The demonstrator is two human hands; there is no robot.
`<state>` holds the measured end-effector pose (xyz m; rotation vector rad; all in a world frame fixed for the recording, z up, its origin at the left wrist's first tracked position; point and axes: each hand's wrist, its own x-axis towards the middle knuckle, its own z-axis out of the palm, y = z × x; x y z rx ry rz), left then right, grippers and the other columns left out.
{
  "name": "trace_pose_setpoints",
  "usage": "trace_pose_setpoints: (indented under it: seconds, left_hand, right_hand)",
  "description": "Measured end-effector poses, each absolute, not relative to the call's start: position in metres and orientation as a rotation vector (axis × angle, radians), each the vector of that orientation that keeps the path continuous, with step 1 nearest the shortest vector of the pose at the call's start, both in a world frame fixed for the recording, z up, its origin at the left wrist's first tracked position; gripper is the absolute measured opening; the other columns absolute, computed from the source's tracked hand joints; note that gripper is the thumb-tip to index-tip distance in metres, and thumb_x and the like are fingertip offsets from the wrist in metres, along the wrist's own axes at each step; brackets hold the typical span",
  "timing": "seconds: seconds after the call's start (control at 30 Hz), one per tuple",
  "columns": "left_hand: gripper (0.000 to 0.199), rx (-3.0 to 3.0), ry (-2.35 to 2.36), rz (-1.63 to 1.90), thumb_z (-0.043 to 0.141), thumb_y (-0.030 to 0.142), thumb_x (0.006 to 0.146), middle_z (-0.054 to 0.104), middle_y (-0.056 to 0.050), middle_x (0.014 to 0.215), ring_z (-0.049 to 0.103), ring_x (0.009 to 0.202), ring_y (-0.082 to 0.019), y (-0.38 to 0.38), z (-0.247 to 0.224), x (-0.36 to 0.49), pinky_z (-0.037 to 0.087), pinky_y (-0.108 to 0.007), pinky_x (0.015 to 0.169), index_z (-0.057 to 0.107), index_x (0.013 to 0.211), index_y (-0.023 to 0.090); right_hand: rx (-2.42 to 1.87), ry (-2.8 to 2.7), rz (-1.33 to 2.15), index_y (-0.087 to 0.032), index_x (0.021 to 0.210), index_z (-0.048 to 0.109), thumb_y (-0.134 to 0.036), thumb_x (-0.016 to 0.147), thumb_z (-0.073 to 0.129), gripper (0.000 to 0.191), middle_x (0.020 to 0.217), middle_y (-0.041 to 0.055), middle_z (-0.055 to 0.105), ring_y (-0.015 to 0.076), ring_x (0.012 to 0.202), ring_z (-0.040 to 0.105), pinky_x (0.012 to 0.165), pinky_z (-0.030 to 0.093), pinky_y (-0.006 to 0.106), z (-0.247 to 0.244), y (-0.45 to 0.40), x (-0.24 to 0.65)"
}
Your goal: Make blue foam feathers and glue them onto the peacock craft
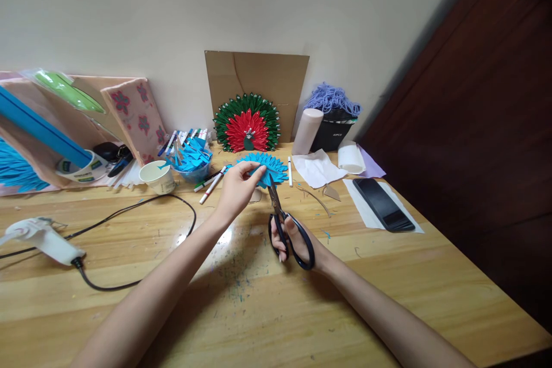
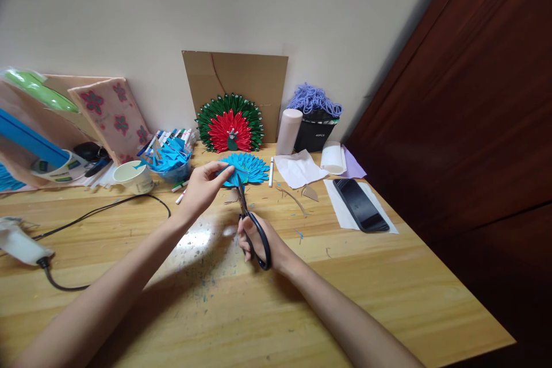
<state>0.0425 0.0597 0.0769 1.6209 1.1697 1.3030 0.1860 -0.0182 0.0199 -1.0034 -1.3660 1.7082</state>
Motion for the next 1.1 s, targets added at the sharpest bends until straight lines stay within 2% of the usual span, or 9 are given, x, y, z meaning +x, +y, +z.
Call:
trace_pose_setpoints:
  seconds: [0.23,0.57,0.77,0.93,1.1]
  left_hand:
    - [0.026,1.605,1.141,1.294,0.060,0.039,0.073,0.062,-0.003,0.069,0.052,0.064,-0.014,0.061,0.076,0.042,0.040,-0.022,0.058,0.067,0.074,0.014]
    - [0.030,1.633,1.125,1.284,0.058,0.041,0.074,0.063,-0.003,0.073,0.053,0.066,-0.013,0.064,0.075,0.039,0.041,-0.023,0.061,0.066,0.076,0.012]
    - [0.030,1.599,1.134,1.286,0.059,0.042,0.074,0.062,-0.003,0.072,0.052,0.064,-0.012,0.064,0.075,0.039,0.041,-0.023,0.060,0.066,0.077,0.013]
    - [0.033,1.526,1.128,1.265,0.061,0.043,0.072,0.059,-0.001,0.066,0.050,0.060,-0.011,0.064,0.076,0.040,0.040,-0.023,0.058,0.065,0.081,0.012]
    - [0.030,1.375,1.036,1.204,0.065,0.041,0.068,0.057,0.000,0.062,0.051,0.060,-0.010,0.063,0.079,0.040,0.041,-0.023,0.061,0.061,0.074,0.011]
  right_hand:
    - [-1.010,-1.326,1.745,-0.020,0.072,0.039,-0.086,0.050,0.041,0.070,0.047,-0.0101,0.035,0.0048,0.035,0.035,0.035,0.037,0.019,0.025,-0.019,0.184]
    - [-1.024,-1.391,1.685,-0.019,0.073,0.038,-0.084,0.052,0.044,0.068,0.051,-0.0098,0.034,0.0034,0.035,0.034,0.031,0.035,0.016,0.031,-0.019,0.184]
    - [-1.009,-1.496,1.606,-0.019,0.075,0.039,-0.080,0.061,0.043,0.063,0.053,-0.0087,0.034,0.0037,0.038,0.033,0.030,0.035,0.016,0.025,-0.018,0.187]
    - [-1.052,-1.404,1.603,-0.019,0.074,0.039,-0.082,0.056,0.046,0.065,0.051,-0.0095,0.034,0.0030,0.035,0.032,0.029,0.033,0.015,0.031,-0.018,0.185]
    - [-1.027,-1.320,1.632,-0.019,0.072,0.039,-0.082,0.054,0.048,0.066,0.050,-0.0097,0.035,0.0033,0.034,0.033,0.029,0.033,0.016,0.032,-0.018,0.184]
